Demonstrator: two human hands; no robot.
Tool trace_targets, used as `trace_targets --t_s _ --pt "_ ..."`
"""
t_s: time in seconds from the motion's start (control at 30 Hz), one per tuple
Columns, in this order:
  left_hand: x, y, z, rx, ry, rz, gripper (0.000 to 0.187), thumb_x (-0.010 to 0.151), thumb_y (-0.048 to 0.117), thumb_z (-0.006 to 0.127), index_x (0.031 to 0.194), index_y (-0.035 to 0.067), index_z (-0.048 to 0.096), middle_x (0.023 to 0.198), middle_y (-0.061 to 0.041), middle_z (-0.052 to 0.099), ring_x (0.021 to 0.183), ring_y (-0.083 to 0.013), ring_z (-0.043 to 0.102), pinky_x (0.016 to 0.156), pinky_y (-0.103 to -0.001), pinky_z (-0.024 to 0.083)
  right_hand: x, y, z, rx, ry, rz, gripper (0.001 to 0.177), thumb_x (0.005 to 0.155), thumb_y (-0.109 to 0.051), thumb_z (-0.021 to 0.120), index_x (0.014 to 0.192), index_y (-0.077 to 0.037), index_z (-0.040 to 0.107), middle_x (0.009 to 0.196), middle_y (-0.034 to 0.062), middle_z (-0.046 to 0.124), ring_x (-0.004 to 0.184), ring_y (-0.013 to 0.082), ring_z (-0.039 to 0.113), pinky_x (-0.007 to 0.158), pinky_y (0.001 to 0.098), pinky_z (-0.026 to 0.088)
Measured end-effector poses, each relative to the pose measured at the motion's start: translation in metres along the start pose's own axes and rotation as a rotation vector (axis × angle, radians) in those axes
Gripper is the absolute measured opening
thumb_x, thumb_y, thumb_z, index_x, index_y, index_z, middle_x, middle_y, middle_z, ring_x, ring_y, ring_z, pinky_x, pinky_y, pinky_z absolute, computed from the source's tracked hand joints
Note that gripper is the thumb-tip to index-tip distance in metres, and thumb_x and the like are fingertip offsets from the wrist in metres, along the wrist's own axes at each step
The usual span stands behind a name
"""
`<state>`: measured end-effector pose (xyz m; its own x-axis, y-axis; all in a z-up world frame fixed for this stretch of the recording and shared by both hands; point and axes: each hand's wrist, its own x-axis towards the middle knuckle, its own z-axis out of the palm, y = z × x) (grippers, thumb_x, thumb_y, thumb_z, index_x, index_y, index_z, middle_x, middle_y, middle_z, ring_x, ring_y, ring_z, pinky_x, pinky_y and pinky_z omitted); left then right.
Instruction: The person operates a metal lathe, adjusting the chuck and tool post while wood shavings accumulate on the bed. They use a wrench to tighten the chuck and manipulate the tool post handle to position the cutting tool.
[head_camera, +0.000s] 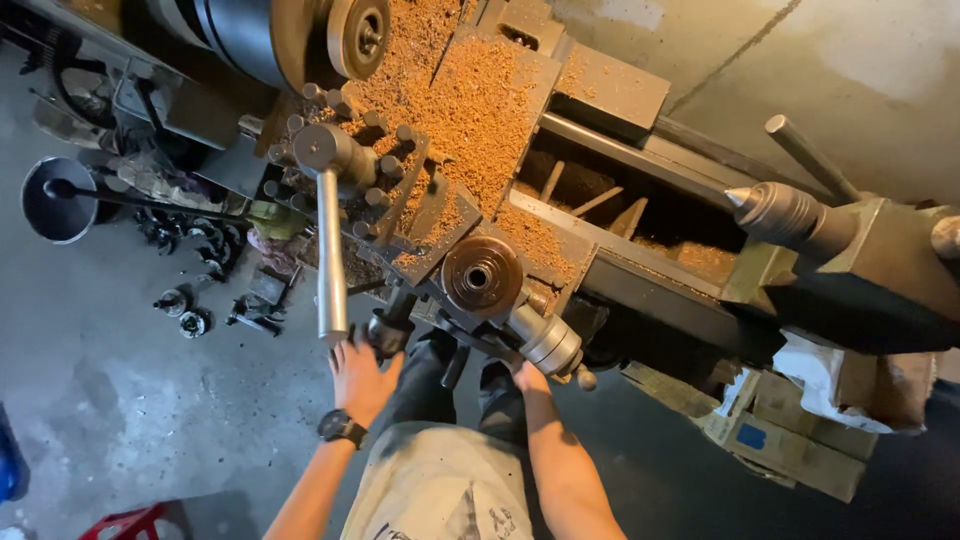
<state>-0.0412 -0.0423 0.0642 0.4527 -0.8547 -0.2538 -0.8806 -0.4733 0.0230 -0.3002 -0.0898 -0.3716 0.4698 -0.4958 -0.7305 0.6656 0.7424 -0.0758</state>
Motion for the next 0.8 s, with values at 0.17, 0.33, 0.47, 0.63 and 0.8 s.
trace_targets --t_s 0.17,0.33,0.47,0.63,0.8 --pt "0.005 -0.033 0.027 -0.565 -0.031 -0.213 0.087 0.076 0.033 0.082 0.145 -0.002 0.042 0.112 -0.031 0.069 0.107 -0.0482 0.066 0.089 -0.052 0.054 -0.034 -0.013 0.008 -0.527 0.057 -0.068 0.050 0.104 -0.041 0.050 0.140 -0.008 0.056 0.135 0.0104 0.061 0.117 0.0240 0.060 0.102 0.0417 0.048" --pt "0.016 -0.073 0.073 -0.494 -0.133 -0.239 0.084 0.078 0.020 0.075 0.152 0.001 0.042 0.105 -0.033 0.070 0.103 -0.0479 0.067 0.085 -0.052 0.055 -0.134 -0.065 0.121 -1.076 -0.049 -0.219 0.060 0.095 -0.040 0.063 0.143 -0.004 0.056 0.139 0.0100 0.062 0.124 0.0215 0.058 0.107 0.0375 0.045" --pt "0.032 -0.116 0.082 -0.515 -0.288 -0.147 0.061 0.076 0.023 0.082 0.130 0.002 0.064 0.103 -0.030 0.073 0.103 -0.0442 0.069 0.088 -0.049 0.056 -0.146 -0.088 0.144 -1.498 0.000 -0.081 0.082 0.083 -0.051 0.079 0.145 -0.005 0.051 0.148 0.0057 0.056 0.133 0.0197 0.052 0.109 0.0370 0.043" --pt "0.027 -0.063 0.010 -0.529 -0.271 -0.055 0.060 0.072 0.028 0.085 0.120 -0.001 0.064 0.105 -0.027 0.073 0.099 -0.0413 0.072 0.086 -0.048 0.056 -0.160 -0.089 0.177 -1.578 0.063 -0.014 0.085 0.077 -0.055 0.081 0.143 -0.007 0.057 0.144 0.0084 0.062 0.130 0.0242 0.058 0.110 0.0385 0.046" --pt "-0.007 0.017 0.060 -0.375 0.133 0.068 0.051 0.087 0.033 0.080 0.121 0.000 0.060 0.116 -0.025 0.063 0.106 -0.0436 0.060 0.093 -0.052 0.048 -0.173 -0.080 0.207 -1.554 -0.121 -0.215 0.085 0.080 -0.054 0.079 0.146 -0.008 0.054 0.148 0.0087 0.058 0.134 0.0256 0.054 0.112 0.0395 0.040"
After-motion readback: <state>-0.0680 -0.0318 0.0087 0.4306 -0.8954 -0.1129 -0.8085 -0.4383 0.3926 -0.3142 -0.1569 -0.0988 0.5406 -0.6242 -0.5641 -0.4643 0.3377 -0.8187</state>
